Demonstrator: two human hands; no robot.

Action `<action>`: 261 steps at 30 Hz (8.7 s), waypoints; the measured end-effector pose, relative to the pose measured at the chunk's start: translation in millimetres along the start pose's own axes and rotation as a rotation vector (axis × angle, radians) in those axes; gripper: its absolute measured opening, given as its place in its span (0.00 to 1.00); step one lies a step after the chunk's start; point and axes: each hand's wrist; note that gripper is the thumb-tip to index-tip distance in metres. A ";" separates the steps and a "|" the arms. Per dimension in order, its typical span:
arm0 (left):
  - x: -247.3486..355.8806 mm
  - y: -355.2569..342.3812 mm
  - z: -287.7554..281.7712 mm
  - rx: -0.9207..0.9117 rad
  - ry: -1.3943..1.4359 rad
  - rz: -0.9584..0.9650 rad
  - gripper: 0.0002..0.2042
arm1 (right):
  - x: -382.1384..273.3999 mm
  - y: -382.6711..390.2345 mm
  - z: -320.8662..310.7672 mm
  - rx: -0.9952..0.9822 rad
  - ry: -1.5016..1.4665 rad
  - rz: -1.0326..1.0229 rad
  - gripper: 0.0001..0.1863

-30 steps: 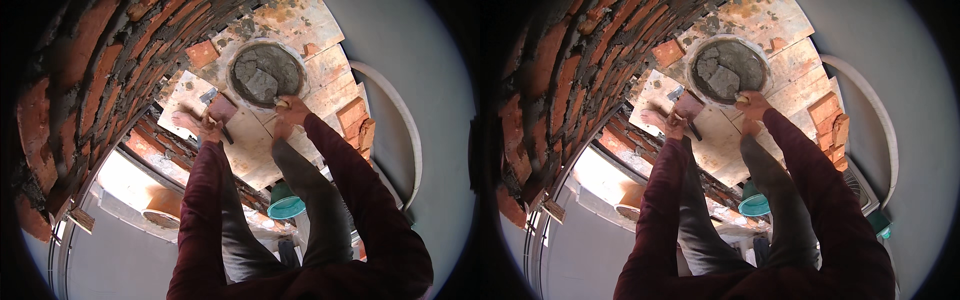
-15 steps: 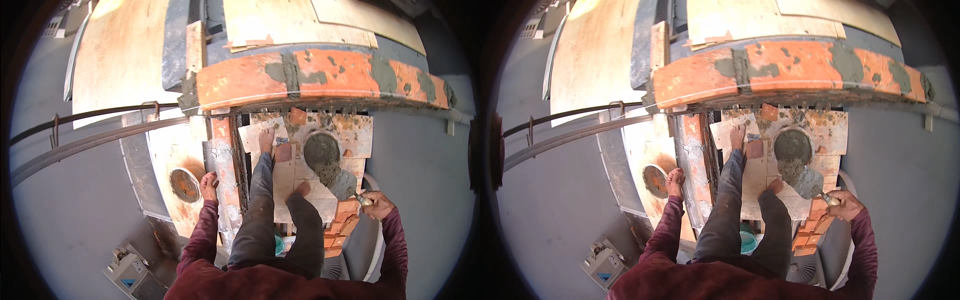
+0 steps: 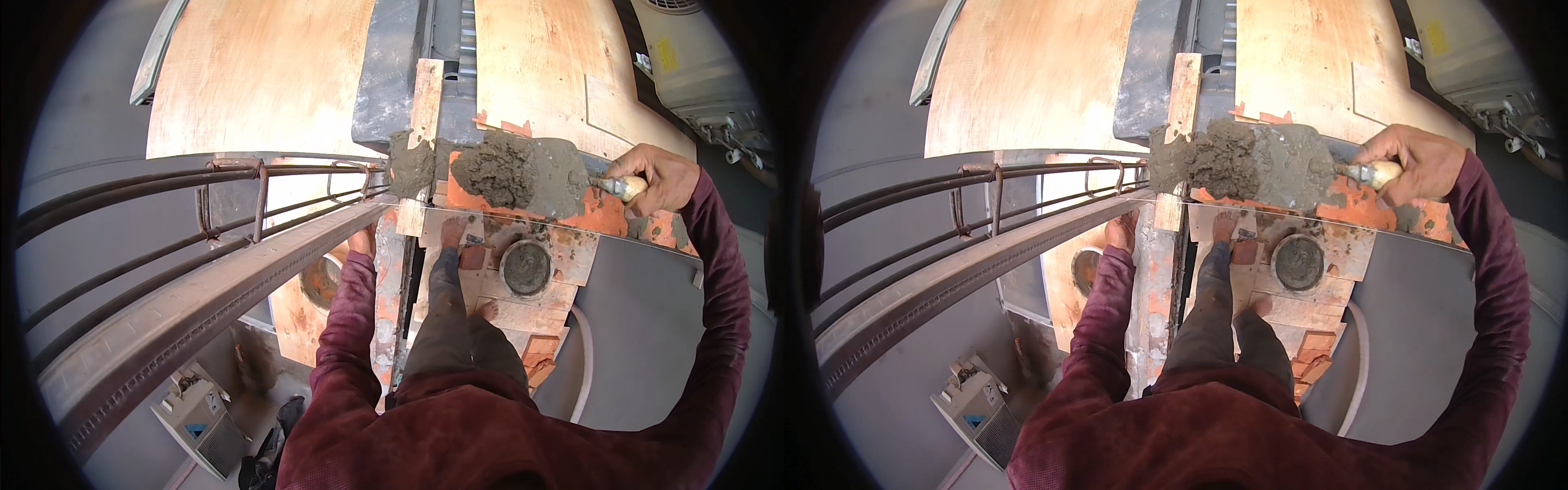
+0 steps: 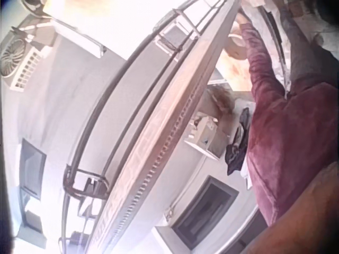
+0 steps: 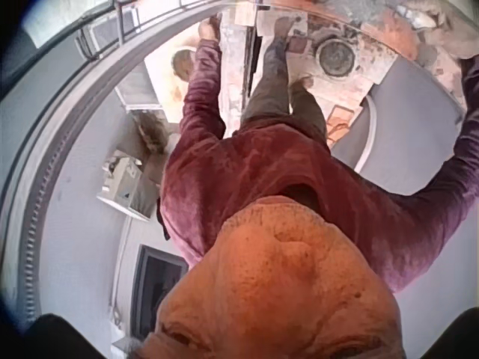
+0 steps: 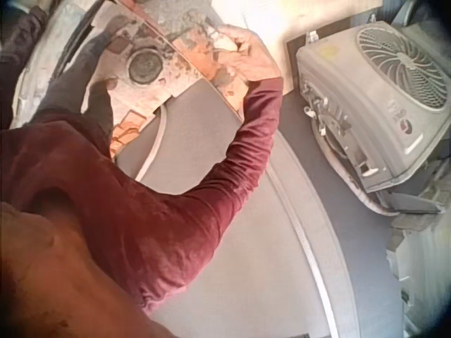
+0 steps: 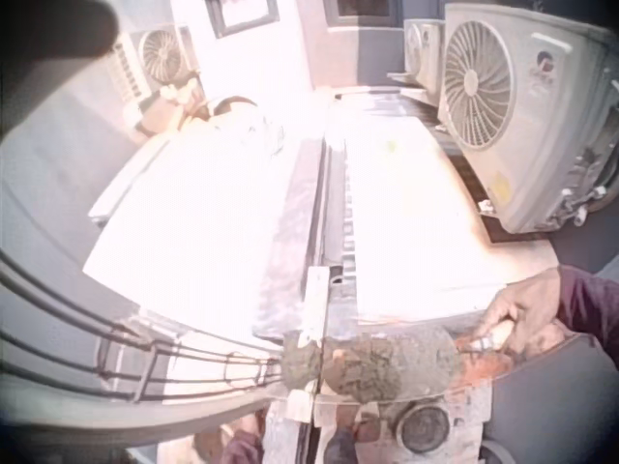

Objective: The person builds a brick wall by applying mortar with a trowel, placing bricks along a guide string, and tapping them into place using the trowel handle and a small hammer.

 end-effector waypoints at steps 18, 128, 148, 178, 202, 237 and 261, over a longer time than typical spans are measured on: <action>16.6 -62.4 6.9 -0.111 0.062 -0.105 0.28 | -115.6 -313.3 -121.6 -0.102 1.198 -0.165 0.08; -216.1 323.9 20.7 -0.841 -1.908 -0.880 0.35 | 596.6 -307.1 351.5 0.384 -0.214 0.749 0.17; -225.5 327.9 19.9 -0.849 -1.906 -0.915 0.32 | 660.5 -361.0 389.6 0.477 -0.780 0.236 0.35; -105.9 283.8 -72.1 -0.067 -0.997 -0.652 0.32 | -31.0 -19.0 25.0 0.046 0.601 -0.195 0.19; -44.8 261.8 -21.0 0.158 -0.517 -0.750 0.28 | -6.4 -235.1 -32.5 0.492 1.579 -0.422 0.12; -38.4 238.5 -23.1 0.122 -0.467 -0.713 0.28 | -82.8 -210.6 -49.0 0.262 1.634 -0.226 0.07; -14.0 212.0 11.8 0.019 -0.440 -0.720 0.25 | -65.5 -178.1 -4.2 0.557 1.494 -0.091 0.09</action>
Point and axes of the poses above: each hand's wrist, its own y-axis away from the middle knuckle, its own z-axis out of the palm, x = y × z, and after that the axes turned 13 degrees about -x, right-handed
